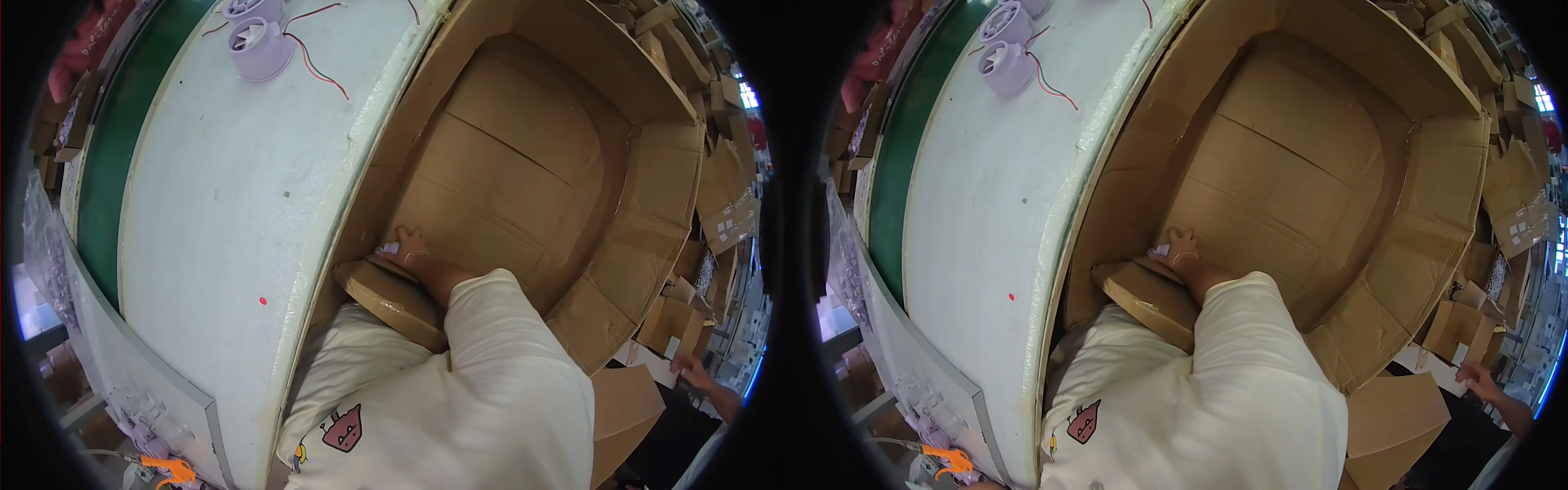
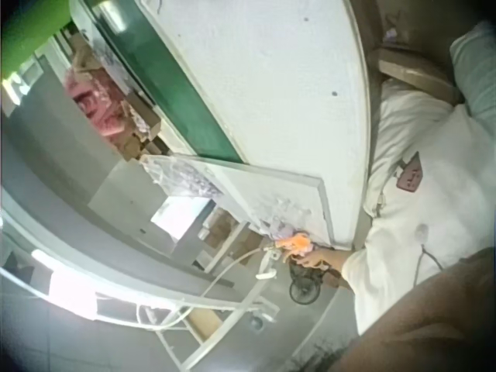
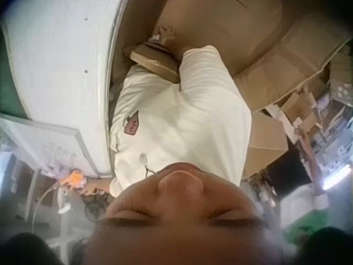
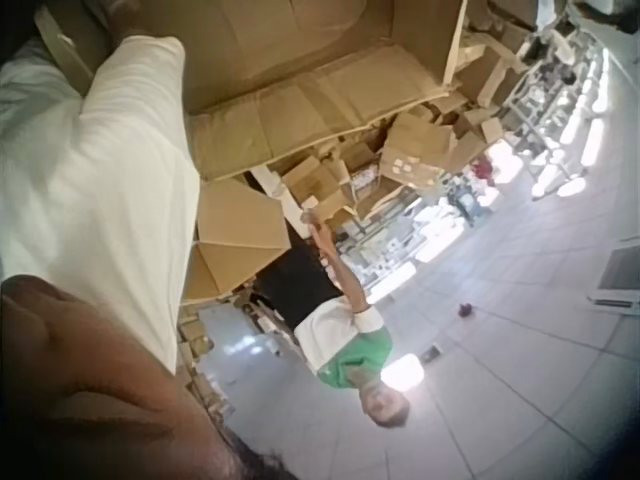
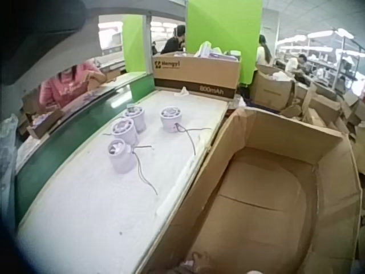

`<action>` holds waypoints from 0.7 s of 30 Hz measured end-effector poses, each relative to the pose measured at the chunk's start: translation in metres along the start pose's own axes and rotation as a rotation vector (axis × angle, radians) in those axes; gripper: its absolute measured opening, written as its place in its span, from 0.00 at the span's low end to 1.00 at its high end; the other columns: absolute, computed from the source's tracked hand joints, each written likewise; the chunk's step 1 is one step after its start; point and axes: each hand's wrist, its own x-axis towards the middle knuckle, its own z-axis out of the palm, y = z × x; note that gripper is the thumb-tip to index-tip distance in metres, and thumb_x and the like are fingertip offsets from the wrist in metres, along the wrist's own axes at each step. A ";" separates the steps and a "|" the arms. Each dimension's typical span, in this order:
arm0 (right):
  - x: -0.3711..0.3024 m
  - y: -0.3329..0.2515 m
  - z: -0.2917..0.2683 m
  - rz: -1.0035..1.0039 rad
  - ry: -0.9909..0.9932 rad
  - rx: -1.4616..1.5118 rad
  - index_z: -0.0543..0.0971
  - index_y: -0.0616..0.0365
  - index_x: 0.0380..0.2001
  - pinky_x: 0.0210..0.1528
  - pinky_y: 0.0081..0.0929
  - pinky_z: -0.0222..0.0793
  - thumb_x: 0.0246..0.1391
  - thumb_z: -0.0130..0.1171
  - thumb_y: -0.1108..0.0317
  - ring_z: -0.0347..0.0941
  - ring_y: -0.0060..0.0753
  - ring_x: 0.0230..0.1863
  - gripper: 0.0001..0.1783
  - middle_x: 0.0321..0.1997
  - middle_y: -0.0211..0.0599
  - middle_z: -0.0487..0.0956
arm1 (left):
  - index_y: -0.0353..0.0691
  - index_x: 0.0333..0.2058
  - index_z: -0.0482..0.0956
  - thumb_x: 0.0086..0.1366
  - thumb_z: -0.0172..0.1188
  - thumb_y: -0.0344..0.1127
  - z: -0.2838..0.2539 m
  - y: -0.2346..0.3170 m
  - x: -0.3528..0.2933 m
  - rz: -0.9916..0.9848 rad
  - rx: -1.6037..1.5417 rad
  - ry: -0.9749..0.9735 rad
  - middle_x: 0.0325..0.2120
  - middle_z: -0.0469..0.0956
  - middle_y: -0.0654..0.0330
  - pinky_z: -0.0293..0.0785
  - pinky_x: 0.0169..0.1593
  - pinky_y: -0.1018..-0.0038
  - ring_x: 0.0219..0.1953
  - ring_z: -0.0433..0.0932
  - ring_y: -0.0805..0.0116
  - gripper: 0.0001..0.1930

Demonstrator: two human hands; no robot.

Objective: Cleaning and assembling small purple electronic components into boxes at a workbench.

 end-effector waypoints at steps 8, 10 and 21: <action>0.012 0.011 0.004 -0.257 -0.169 -0.154 0.76 0.49 0.46 0.54 0.43 0.68 0.38 0.66 0.45 0.70 0.54 0.53 0.32 0.51 0.53 0.72 | 0.42 0.46 0.75 0.67 0.53 0.46 0.006 -0.015 0.000 0.014 -0.068 0.089 0.35 0.76 0.51 0.73 0.28 0.64 0.31 0.77 0.53 0.16; 0.008 0.016 -0.005 -0.219 -0.191 -0.161 0.77 0.50 0.45 0.53 0.41 0.68 0.39 0.66 0.46 0.72 0.50 0.51 0.31 0.49 0.51 0.75 | 0.42 0.46 0.75 0.67 0.53 0.46 0.004 -0.011 -0.005 0.061 -0.056 0.094 0.35 0.76 0.52 0.73 0.27 0.64 0.31 0.77 0.54 0.16; 0.037 0.104 -0.061 -0.117 -0.247 0.477 0.84 0.55 0.30 0.40 0.30 0.72 0.39 0.67 0.54 0.77 0.30 0.35 0.18 0.33 0.36 0.82 | 0.34 0.43 0.77 0.65 0.57 0.46 -0.019 0.038 -0.002 -0.567 -0.496 0.084 0.34 0.78 0.51 0.72 0.31 0.62 0.31 0.77 0.54 0.19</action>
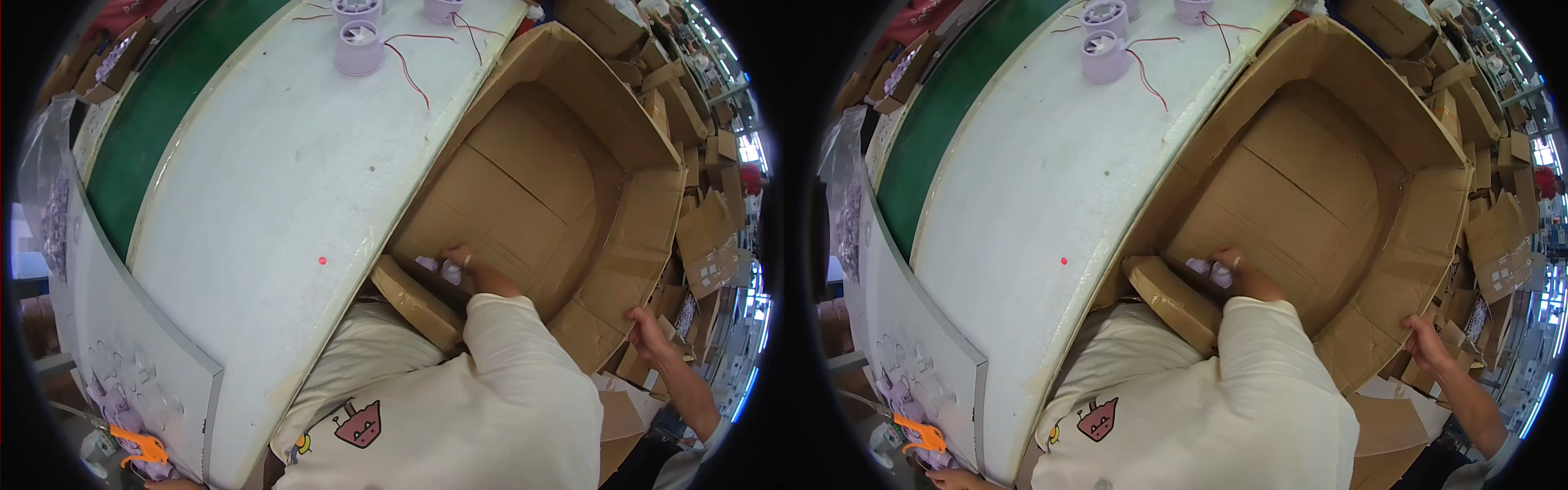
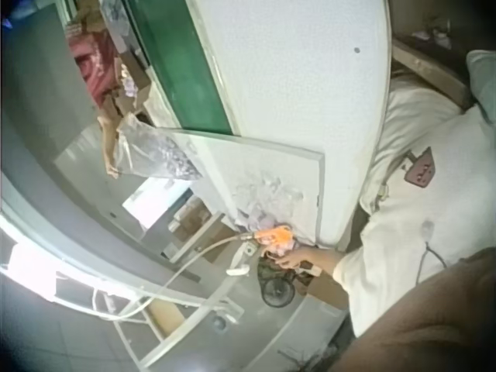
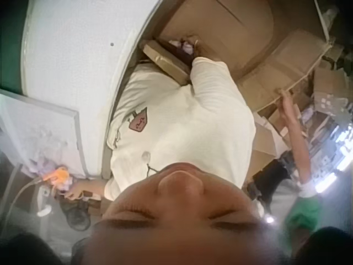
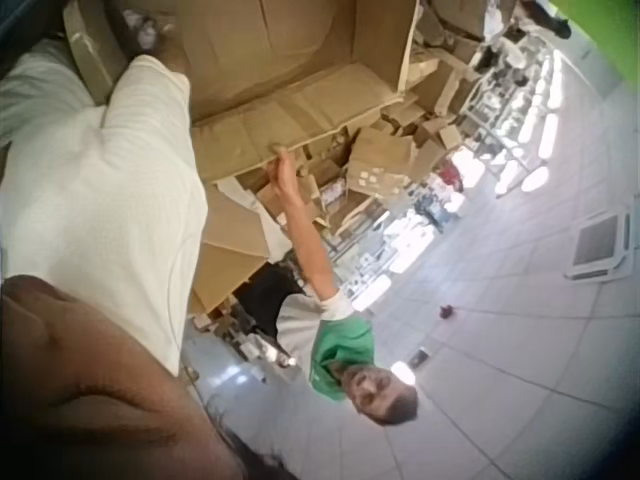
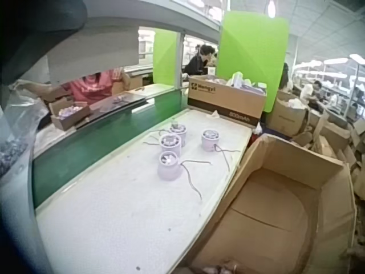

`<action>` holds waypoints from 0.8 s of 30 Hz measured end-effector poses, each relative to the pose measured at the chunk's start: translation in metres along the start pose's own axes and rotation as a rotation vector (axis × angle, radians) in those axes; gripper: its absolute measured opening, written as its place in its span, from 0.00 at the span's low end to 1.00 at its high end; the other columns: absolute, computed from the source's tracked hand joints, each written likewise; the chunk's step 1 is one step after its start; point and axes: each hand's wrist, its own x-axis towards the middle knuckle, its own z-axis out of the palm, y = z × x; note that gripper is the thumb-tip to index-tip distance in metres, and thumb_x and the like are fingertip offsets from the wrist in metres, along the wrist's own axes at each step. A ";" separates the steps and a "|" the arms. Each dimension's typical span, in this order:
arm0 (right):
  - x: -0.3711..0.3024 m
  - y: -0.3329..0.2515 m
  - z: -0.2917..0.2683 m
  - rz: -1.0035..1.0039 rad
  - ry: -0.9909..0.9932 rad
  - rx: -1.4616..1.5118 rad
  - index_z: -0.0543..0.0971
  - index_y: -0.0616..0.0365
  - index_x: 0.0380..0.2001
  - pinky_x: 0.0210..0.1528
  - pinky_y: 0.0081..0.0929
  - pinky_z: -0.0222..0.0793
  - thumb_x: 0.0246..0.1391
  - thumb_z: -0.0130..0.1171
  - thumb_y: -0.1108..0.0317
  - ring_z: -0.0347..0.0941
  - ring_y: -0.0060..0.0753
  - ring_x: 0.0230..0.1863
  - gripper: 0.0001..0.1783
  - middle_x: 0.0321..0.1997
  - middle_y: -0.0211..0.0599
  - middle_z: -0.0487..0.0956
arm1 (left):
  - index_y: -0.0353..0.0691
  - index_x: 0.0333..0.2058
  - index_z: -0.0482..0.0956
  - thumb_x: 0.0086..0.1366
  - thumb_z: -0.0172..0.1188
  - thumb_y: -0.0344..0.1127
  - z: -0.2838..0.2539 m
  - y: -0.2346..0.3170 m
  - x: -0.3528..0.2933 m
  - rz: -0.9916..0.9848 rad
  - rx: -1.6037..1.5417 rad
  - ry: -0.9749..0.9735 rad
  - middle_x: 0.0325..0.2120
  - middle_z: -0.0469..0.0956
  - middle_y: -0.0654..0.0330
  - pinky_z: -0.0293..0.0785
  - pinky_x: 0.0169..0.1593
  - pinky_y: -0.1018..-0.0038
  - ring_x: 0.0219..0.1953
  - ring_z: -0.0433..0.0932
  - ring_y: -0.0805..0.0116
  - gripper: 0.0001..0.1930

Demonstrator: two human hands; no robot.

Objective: Cleaning and assembling small purple electronic components into boxes at a workbench.

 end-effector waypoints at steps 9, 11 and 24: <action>0.022 0.030 -0.030 0.143 0.205 -0.469 0.82 0.61 0.34 0.41 0.38 0.74 0.46 0.61 0.60 0.79 0.42 0.39 0.16 0.36 0.48 0.82 | 0.30 0.44 0.76 0.66 0.54 0.45 -0.001 -0.077 0.034 0.486 0.484 0.035 0.37 0.78 0.46 0.70 0.38 0.58 0.38 0.77 0.52 0.20; 0.059 0.030 0.004 0.069 -0.020 -0.887 0.76 0.61 0.48 0.56 0.42 0.66 0.50 0.56 0.48 0.72 0.54 0.53 0.30 0.51 0.56 0.75 | 0.29 0.44 0.77 0.69 0.50 0.45 -0.010 -0.093 0.034 0.277 0.431 -0.093 0.40 0.78 0.45 0.71 0.45 0.62 0.42 0.76 0.53 0.21; 0.055 -0.041 0.124 -0.127 -0.013 -0.834 0.76 0.53 0.48 0.56 0.41 0.67 0.45 0.62 0.49 0.72 0.50 0.55 0.29 0.54 0.50 0.75 | 0.29 0.43 0.79 0.66 0.54 0.52 -0.022 0.004 0.004 -0.091 0.166 -0.129 0.42 0.80 0.51 0.73 0.49 0.73 0.44 0.78 0.62 0.26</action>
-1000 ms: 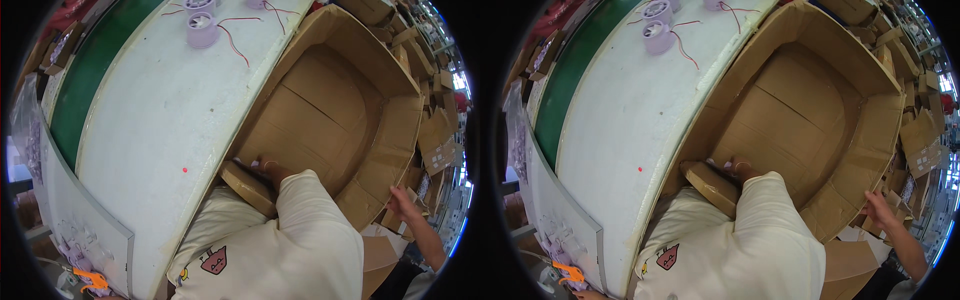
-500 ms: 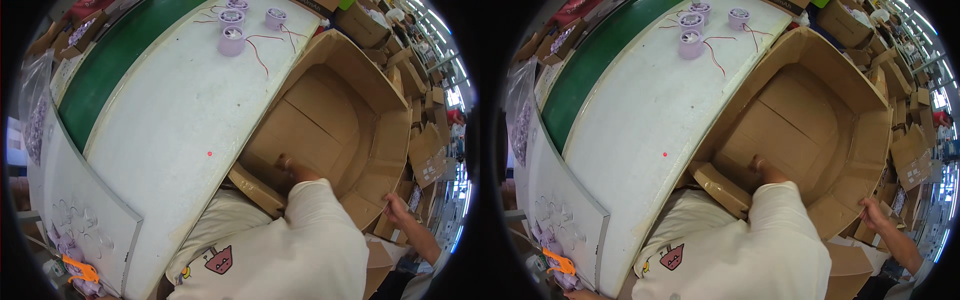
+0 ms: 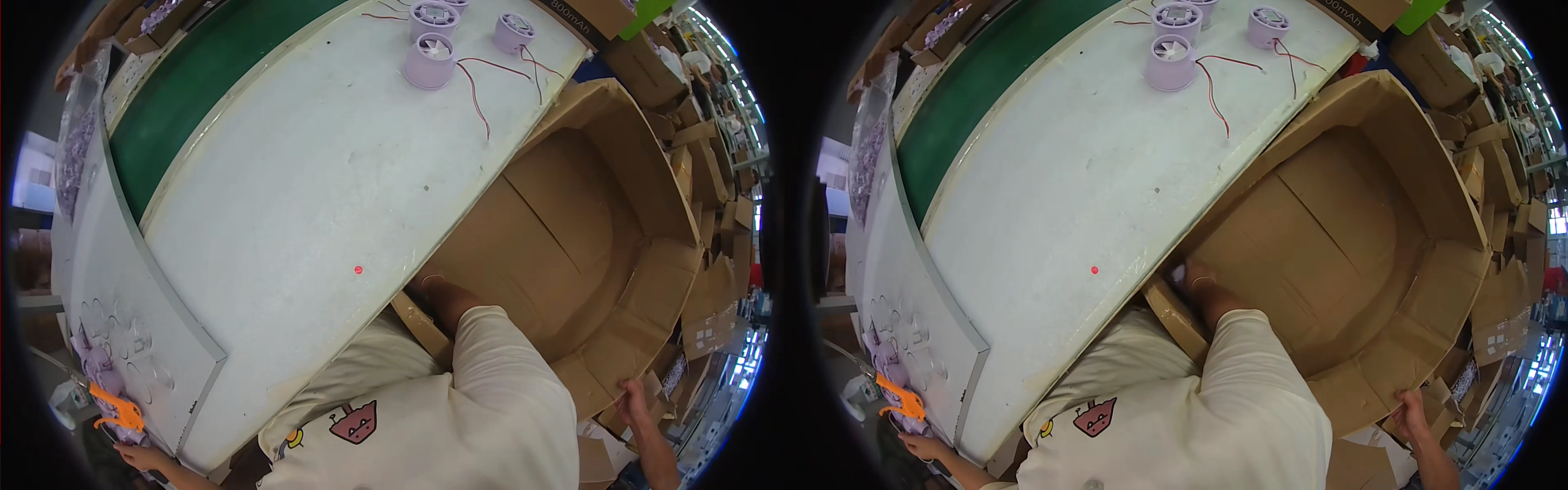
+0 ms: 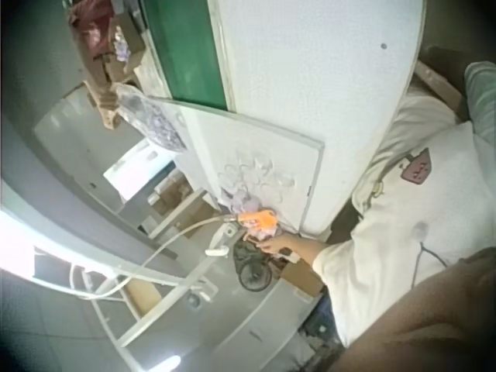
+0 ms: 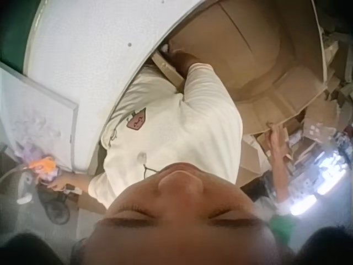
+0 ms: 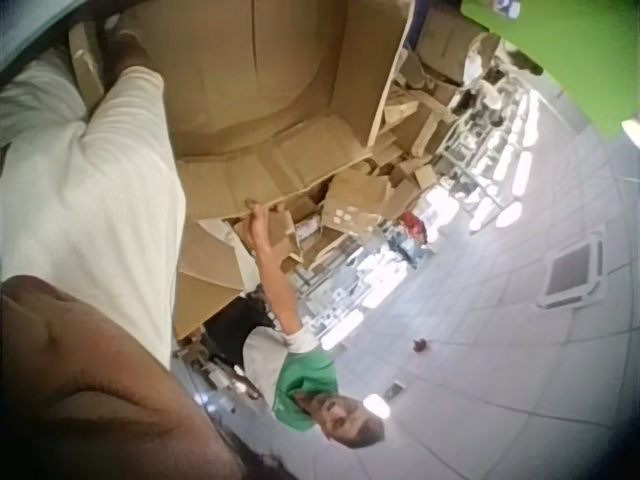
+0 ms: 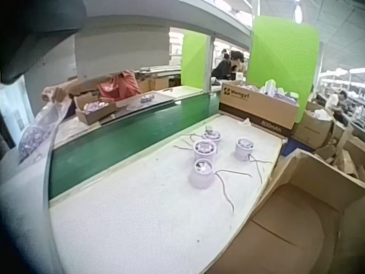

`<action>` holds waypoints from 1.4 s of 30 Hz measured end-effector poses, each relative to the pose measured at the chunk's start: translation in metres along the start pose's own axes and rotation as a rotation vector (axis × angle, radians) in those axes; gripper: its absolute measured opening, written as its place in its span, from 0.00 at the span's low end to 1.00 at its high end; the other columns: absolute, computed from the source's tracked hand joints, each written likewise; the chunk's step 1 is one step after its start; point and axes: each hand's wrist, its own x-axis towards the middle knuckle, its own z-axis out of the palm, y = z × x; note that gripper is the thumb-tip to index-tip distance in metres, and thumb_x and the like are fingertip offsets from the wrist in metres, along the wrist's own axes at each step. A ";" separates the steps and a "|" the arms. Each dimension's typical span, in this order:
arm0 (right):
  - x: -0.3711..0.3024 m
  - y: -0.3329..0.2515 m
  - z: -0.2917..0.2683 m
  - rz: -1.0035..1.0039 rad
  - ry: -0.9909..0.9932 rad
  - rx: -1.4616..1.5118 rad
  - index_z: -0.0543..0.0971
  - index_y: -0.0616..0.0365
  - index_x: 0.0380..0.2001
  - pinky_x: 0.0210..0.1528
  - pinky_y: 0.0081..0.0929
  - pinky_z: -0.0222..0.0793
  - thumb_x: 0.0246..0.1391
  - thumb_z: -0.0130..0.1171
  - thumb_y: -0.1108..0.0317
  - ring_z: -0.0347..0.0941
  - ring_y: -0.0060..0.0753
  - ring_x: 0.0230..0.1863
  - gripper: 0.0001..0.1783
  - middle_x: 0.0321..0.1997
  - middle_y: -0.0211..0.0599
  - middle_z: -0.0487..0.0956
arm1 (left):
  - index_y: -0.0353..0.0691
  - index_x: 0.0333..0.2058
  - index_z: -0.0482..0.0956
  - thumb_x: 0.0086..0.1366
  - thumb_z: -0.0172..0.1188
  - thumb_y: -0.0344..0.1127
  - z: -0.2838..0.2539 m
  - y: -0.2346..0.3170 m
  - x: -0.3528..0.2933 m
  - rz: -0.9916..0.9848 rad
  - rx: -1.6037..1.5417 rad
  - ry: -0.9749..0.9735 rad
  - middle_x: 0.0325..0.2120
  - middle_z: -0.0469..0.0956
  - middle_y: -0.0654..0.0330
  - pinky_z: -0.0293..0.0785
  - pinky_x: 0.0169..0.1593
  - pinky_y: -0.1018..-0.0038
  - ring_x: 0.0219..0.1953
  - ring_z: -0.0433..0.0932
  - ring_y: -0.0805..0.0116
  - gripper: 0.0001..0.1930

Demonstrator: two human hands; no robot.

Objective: Cleaning and assembling small purple electronic components into boxes at a workbench.

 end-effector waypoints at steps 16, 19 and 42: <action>-0.099 0.092 -0.192 0.136 0.080 -0.075 0.76 0.58 0.42 0.46 0.40 0.72 0.26 0.72 0.53 0.77 0.49 0.42 0.35 0.39 0.49 0.80 | 0.30 0.38 0.76 0.64 0.55 0.54 0.003 -0.036 0.005 0.789 0.447 0.253 0.35 0.76 0.47 0.71 0.35 0.58 0.36 0.75 0.53 0.26; -0.163 0.090 -0.261 0.327 0.178 0.067 0.75 0.60 0.36 0.38 0.33 0.74 0.21 0.75 0.54 0.78 0.40 0.35 0.35 0.33 0.47 0.80 | 0.32 0.36 0.76 0.66 0.52 0.49 0.009 0.022 -0.031 0.559 0.247 0.232 0.32 0.76 0.50 0.71 0.34 0.59 0.32 0.74 0.55 0.21; -0.502 -0.554 -0.160 -1.696 -0.705 -0.118 0.62 0.63 0.38 0.34 0.39 0.72 0.40 0.65 0.61 0.74 0.55 0.33 0.27 0.29 0.48 0.75 | 0.37 0.65 0.44 0.49 0.51 0.78 -0.166 0.096 -0.172 -0.740 -1.476 -0.604 0.60 0.59 0.52 0.59 0.62 0.63 0.60 0.63 0.58 0.58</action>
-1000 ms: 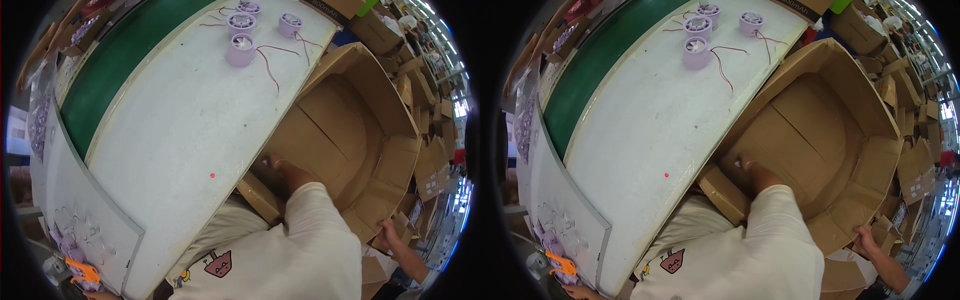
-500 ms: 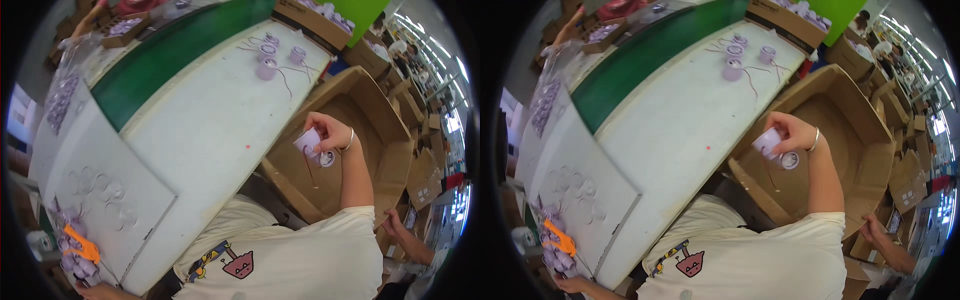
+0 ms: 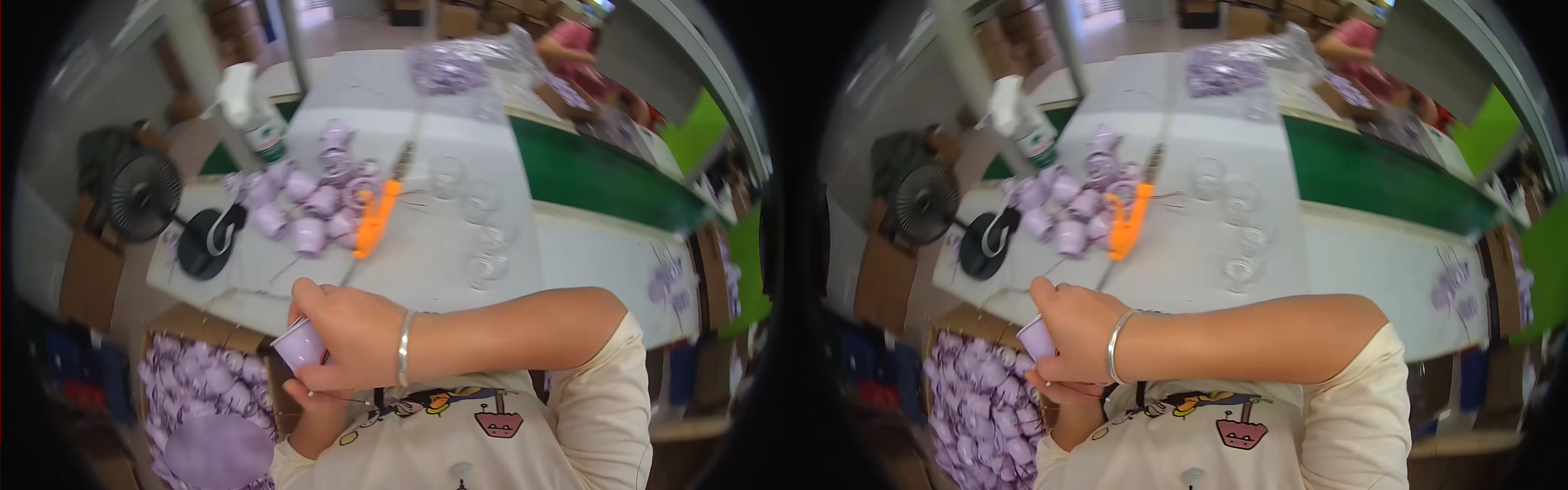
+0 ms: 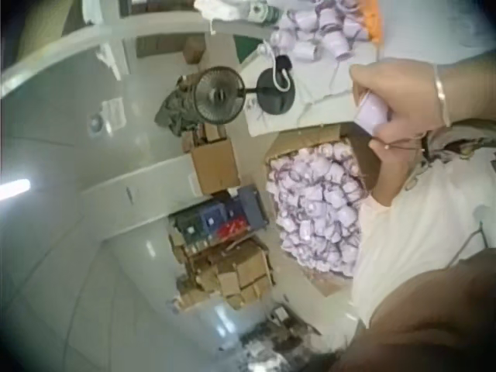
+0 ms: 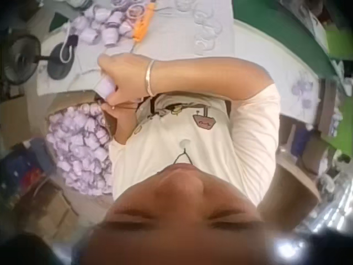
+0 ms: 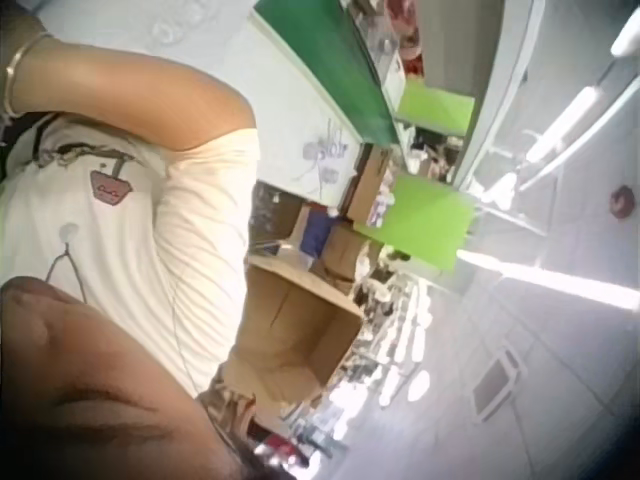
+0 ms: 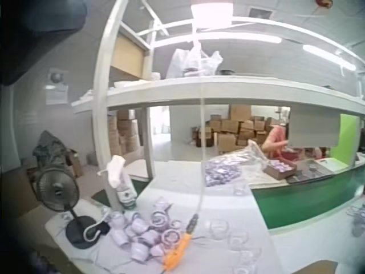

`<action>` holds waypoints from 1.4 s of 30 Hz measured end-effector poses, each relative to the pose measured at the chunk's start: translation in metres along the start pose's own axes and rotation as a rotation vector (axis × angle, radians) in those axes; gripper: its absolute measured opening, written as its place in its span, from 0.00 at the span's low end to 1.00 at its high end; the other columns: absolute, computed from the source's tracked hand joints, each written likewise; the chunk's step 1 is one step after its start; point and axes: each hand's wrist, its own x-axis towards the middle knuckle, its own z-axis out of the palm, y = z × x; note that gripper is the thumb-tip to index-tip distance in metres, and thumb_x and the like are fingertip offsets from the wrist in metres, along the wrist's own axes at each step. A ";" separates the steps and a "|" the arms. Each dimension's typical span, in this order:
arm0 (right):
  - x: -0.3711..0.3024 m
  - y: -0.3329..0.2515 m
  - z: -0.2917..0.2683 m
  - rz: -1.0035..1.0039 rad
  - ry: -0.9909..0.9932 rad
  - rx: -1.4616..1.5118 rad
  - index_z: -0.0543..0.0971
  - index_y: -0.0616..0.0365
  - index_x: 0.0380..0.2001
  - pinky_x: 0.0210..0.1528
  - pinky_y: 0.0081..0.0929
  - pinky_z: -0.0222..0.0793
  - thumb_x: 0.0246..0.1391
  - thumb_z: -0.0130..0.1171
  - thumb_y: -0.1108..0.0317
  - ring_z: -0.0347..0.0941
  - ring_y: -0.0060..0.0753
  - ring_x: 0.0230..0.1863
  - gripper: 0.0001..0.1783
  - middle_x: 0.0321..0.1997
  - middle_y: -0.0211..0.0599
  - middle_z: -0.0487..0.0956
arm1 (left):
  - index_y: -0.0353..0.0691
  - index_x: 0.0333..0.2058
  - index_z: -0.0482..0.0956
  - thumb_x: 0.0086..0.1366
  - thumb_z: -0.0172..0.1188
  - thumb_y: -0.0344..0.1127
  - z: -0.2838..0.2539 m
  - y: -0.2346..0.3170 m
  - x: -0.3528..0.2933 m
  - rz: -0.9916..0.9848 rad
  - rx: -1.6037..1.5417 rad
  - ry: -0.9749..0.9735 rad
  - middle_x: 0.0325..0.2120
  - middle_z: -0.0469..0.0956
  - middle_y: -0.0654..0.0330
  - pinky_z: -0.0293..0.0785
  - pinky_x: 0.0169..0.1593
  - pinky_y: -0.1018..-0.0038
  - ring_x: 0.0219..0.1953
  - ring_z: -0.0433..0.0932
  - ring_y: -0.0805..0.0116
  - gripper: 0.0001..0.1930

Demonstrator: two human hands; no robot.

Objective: Cleaning and assembling small purple electronic components into boxes at a workbench.

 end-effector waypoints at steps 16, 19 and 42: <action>0.024 0.053 -0.067 -0.497 -0.113 -1.394 0.72 0.56 0.49 0.61 0.77 0.38 0.46 0.52 0.69 0.51 0.50 0.70 0.22 0.65 0.48 0.62 | 0.26 0.51 0.65 0.63 0.37 0.69 -0.043 0.031 -0.024 0.108 -0.108 0.462 0.22 0.77 0.47 0.76 0.27 0.67 0.23 0.78 0.58 0.42; 0.011 0.095 -0.094 -0.529 -0.062 -1.631 0.71 0.56 0.49 0.60 0.80 0.34 0.47 0.50 0.73 0.52 0.49 0.70 0.22 0.63 0.47 0.64 | 0.28 0.53 0.66 0.66 0.43 0.61 -0.042 0.042 -0.021 0.127 -0.167 0.312 0.30 0.79 0.47 0.77 0.32 0.68 0.32 0.80 0.61 0.36; 0.004 -0.041 -0.072 -0.534 -0.536 -1.103 0.71 0.57 0.21 0.24 0.35 0.64 0.38 0.60 0.67 0.69 0.38 0.20 0.09 0.16 0.33 0.68 | 0.37 0.57 0.64 0.49 0.67 0.30 -0.042 0.041 -0.048 0.440 1.496 0.601 0.50 0.70 0.45 0.72 0.51 0.64 0.50 0.73 0.47 0.35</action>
